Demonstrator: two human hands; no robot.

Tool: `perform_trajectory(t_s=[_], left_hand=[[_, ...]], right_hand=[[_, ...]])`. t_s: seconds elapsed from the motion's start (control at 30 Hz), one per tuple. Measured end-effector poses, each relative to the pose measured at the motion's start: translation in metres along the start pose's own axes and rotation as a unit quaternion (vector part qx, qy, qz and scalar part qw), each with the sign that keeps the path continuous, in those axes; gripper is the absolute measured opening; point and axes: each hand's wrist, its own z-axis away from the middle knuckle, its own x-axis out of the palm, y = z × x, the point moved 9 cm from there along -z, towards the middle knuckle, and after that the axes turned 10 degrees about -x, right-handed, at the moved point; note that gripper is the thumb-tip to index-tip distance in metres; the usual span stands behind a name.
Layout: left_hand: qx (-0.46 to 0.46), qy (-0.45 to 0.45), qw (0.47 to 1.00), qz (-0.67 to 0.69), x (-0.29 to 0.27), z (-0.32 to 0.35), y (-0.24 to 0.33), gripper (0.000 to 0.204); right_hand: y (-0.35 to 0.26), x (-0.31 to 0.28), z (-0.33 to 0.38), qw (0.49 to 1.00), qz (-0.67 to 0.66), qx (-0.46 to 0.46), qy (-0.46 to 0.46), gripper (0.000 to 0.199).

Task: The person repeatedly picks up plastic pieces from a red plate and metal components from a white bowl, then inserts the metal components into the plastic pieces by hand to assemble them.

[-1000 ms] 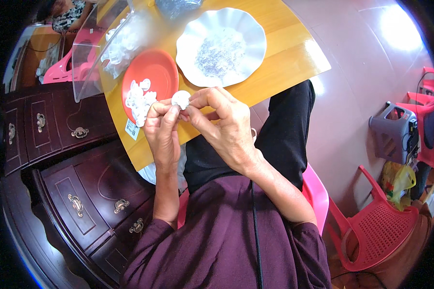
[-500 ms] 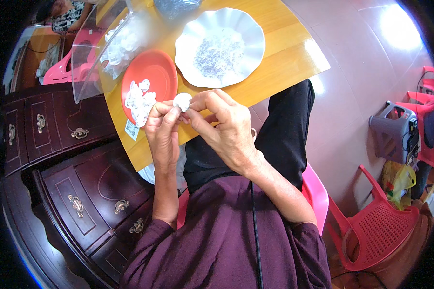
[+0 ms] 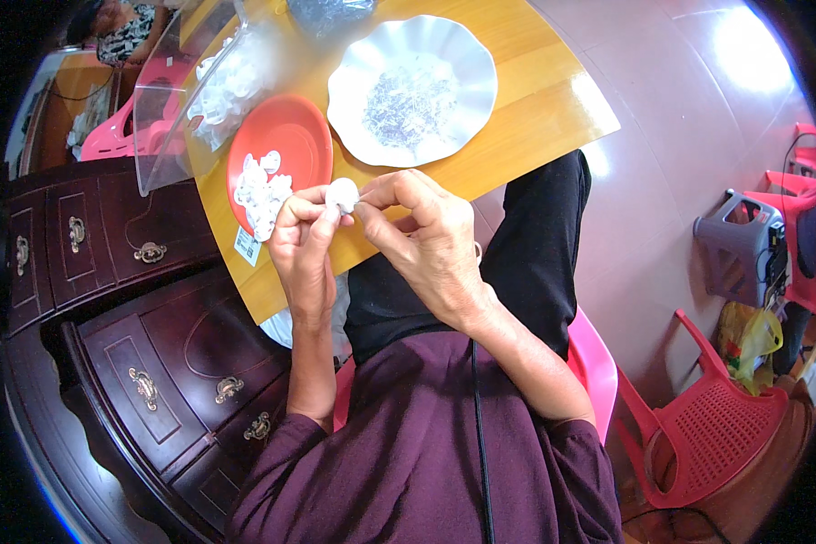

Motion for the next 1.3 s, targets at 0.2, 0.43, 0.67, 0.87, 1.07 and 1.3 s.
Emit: perform_trajectory(t_s=[0.2,0.43,0.67,0.87,1.07,1.3], left_hand=[[0.032,-0.035,0.998,0.035,0.009,-0.002,0.011,0.010],[0.018,-0.059,0.998,0.009,0.008,-0.001,0.012,0.014],[0.035,-0.092,0.993,-0.067,0.006,-0.002,0.014,0.018],[0.012,-0.080,0.996,-0.038,0.007,-0.002,0.016,0.021],[-0.037,-0.065,0.996,-0.045,0.007,-0.001,0.012,0.030],[-0.040,-0.102,0.994,-0.019,0.012,-0.005,0.009,0.031]], right_hand=[[0.007,0.000,0.003,0.999,-0.032,0.043,-0.004,0.008],[0.003,-0.003,-0.001,0.999,-0.029,0.041,-0.013,0.008],[-0.002,-0.006,-0.002,0.999,0.008,0.025,-0.034,0.008],[0.010,-0.008,0.003,0.998,-0.033,0.057,-0.026,0.007],[0.011,-0.010,0.003,0.996,-0.047,0.070,-0.027,0.008],[0.011,-0.009,0.004,0.996,-0.056,0.060,-0.016,0.009]])
